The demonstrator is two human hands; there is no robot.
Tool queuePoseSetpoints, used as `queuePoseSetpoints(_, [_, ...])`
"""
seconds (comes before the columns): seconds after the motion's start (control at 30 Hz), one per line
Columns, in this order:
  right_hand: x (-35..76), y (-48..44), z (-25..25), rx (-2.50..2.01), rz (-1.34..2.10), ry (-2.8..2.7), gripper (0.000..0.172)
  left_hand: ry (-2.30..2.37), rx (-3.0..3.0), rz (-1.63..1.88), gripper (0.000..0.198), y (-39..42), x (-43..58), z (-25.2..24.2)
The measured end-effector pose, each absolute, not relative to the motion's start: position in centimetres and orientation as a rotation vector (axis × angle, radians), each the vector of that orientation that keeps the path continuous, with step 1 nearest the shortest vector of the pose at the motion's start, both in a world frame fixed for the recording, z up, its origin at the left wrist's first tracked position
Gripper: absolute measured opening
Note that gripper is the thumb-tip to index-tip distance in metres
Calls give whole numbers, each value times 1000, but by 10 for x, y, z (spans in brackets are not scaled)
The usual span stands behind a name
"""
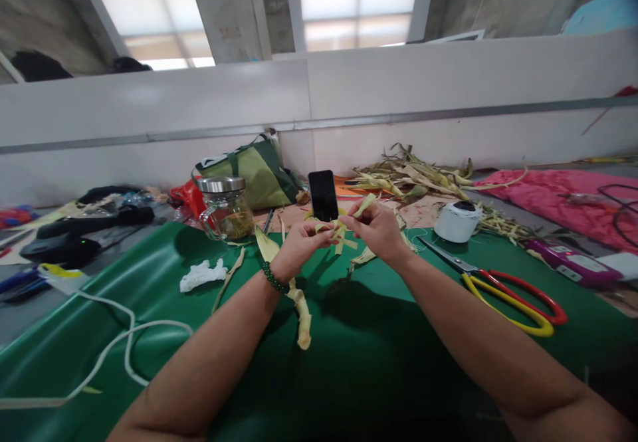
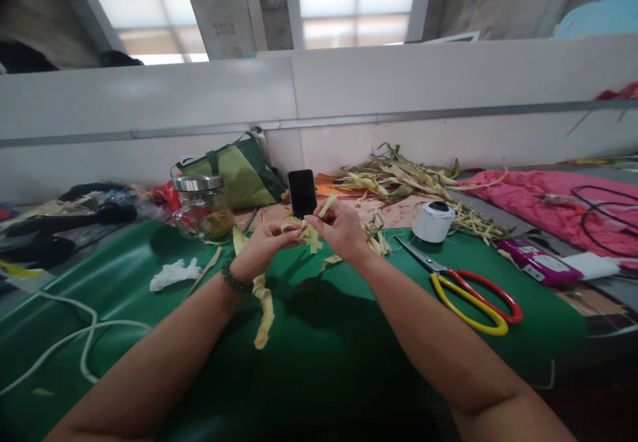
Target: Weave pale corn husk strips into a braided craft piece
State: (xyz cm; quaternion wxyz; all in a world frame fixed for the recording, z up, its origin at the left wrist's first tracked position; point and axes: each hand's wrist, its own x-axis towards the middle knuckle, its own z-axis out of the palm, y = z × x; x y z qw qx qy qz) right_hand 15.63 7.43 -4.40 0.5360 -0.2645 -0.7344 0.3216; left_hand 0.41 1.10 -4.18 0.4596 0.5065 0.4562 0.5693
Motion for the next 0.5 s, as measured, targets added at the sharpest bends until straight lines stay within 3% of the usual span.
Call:
queuePoseSetpoints(0.27, [153, 71, -45, -652, 861, -1718, 30, 1169, 1343, 1378, 24, 6, 9, -39])
queuePoseSetpoints(0.5, [155, 73, -39, -564, 1071, -1878, 30, 1061, 1000, 1385, 16, 8, 1, -32])
